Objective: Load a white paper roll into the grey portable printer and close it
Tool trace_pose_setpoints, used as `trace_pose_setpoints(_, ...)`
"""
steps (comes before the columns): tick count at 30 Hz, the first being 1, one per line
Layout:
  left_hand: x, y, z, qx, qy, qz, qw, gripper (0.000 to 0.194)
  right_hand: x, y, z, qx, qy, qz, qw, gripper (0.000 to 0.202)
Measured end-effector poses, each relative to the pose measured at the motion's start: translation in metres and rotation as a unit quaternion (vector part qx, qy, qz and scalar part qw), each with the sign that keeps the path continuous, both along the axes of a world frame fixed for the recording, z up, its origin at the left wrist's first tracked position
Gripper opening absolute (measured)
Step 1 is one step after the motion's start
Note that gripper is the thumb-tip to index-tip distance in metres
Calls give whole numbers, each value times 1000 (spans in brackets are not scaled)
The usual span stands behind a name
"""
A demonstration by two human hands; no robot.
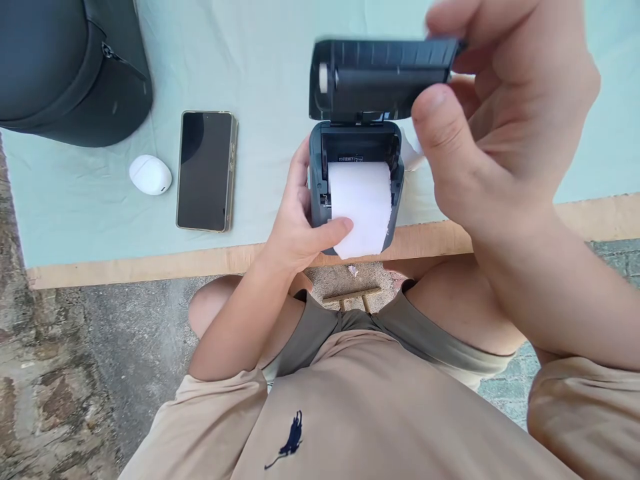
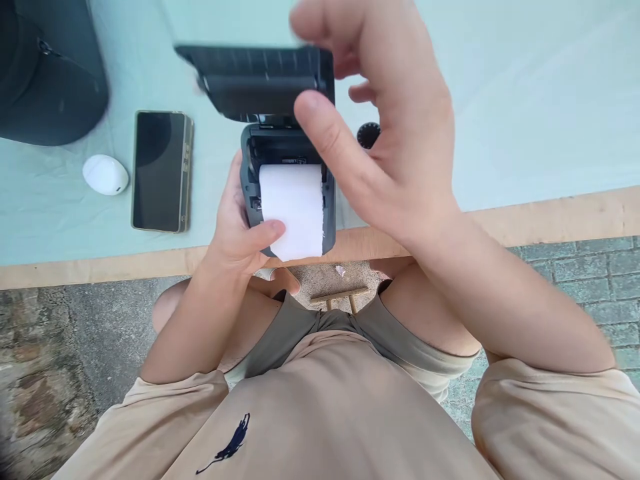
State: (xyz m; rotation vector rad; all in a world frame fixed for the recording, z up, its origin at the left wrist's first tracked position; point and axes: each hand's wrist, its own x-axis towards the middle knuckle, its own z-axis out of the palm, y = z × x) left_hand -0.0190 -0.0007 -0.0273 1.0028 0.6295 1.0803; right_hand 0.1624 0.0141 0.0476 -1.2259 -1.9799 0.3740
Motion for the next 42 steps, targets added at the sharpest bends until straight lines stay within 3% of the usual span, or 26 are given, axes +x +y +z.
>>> trace_pose_setpoints(2,0,-3,4,-24,9,3,1000,67,1,1,-6,43,8,-1,999,24)
trace_pose_setpoints(4,0,-4,6,-41,12,15,999,70,4,2,-11,63,-24,48,997,23)
trace_pose_setpoints(9,-2,-2,1,-50,23,14,998,89,9,-1,-18,60,-64,103,991,17)
trace_pose_setpoints(12,-3,0,1,-42,20,1,999,91,11,-1,-20,64,-60,118,989,9)
trace_pose_setpoints(14,-2,0,3,-39,9,-2,999,85,11,-1,-20,67,-62,111,990,12)
trace_pose_setpoints(18,3,-3,9,-58,-64,14,996,59,9,-6,-14,29,-86,119,989,37)
trace_pose_setpoints(22,6,-6,14,-72,-47,20,996,41,5,-12,-7,-18,-101,124,987,38)
trace_pose_setpoints(30,4,-5,16,-71,-30,14,997,35,11,-12,-9,-25,-135,130,982,39)
trace_pose_setpoints(34,6,-4,17,-86,-43,-2,995,37,13,-11,-12,23,-117,142,983,37)
trace_pose_setpoints(38,7,-2,14,-137,-50,26,989,35,12,-10,-12,34,-96,149,984,34)
trace_pose_setpoints(42,5,-1,10,-134,-53,39,989,34,11,-9,-11,14,-95,155,983,38)
